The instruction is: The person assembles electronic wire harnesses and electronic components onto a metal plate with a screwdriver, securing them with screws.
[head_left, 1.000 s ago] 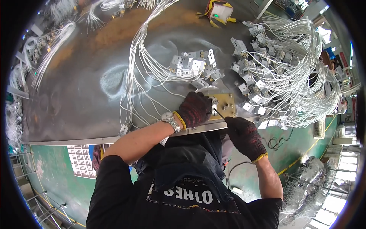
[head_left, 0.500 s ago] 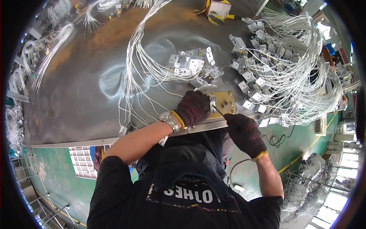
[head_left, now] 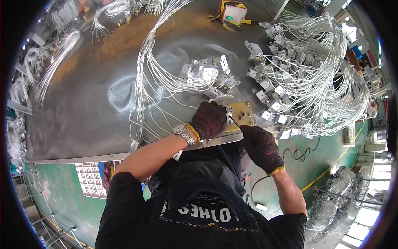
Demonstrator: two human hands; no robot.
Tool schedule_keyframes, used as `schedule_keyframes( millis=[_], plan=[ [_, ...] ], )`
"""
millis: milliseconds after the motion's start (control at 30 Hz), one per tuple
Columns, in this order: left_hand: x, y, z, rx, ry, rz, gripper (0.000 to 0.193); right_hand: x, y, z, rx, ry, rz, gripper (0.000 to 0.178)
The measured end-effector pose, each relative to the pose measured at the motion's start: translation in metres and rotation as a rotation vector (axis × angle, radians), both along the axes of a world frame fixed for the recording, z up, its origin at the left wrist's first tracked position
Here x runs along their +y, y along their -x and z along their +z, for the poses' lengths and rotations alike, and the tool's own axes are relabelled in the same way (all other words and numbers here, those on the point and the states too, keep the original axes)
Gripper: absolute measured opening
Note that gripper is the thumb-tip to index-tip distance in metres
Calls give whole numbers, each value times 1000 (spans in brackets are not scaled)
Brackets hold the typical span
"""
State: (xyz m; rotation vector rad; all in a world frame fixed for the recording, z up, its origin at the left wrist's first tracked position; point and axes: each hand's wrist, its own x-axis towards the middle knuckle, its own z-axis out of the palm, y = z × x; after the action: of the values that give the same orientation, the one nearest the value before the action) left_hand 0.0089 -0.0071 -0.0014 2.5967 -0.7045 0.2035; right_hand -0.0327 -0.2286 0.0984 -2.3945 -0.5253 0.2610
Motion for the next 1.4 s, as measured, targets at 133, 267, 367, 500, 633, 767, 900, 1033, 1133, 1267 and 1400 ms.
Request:
schedule_keyframes(
  millis=[133,267,367,500,633,767,900,1033,1133,1267,1400],
  plan=[
    [2,2,-3,-7,-46,24,29,-6,-3,-9,-24,-36,43,32],
    [6,4,-6,-32,54,8,38,-8,-4,-6,193,-151,-86,41],
    [13,5,-2,46,25,17,44,-5,-6,5,208,-167,-79,43],
    [29,21,18,282,105,-50,53,4,-16,9,23,-90,3,39],
    [34,43,62,396,-51,-39,68,54,-34,1,-301,-268,165,35],
    [28,63,36,-153,319,-109,65,140,-56,0,-651,-327,414,27],
    [41,93,54,335,-173,-122,60,209,-95,-42,-764,73,537,22],
    [73,115,36,395,-275,-162,43,206,-145,-95,-793,292,452,23],
    [112,124,54,372,-281,-224,38,183,-187,-120,-727,300,335,23],
    [177,132,67,375,-386,-147,29,127,-221,-106,-599,369,301,19],
    [195,122,82,491,-540,-158,54,131,-192,-106,-698,351,345,20]
  ],
)
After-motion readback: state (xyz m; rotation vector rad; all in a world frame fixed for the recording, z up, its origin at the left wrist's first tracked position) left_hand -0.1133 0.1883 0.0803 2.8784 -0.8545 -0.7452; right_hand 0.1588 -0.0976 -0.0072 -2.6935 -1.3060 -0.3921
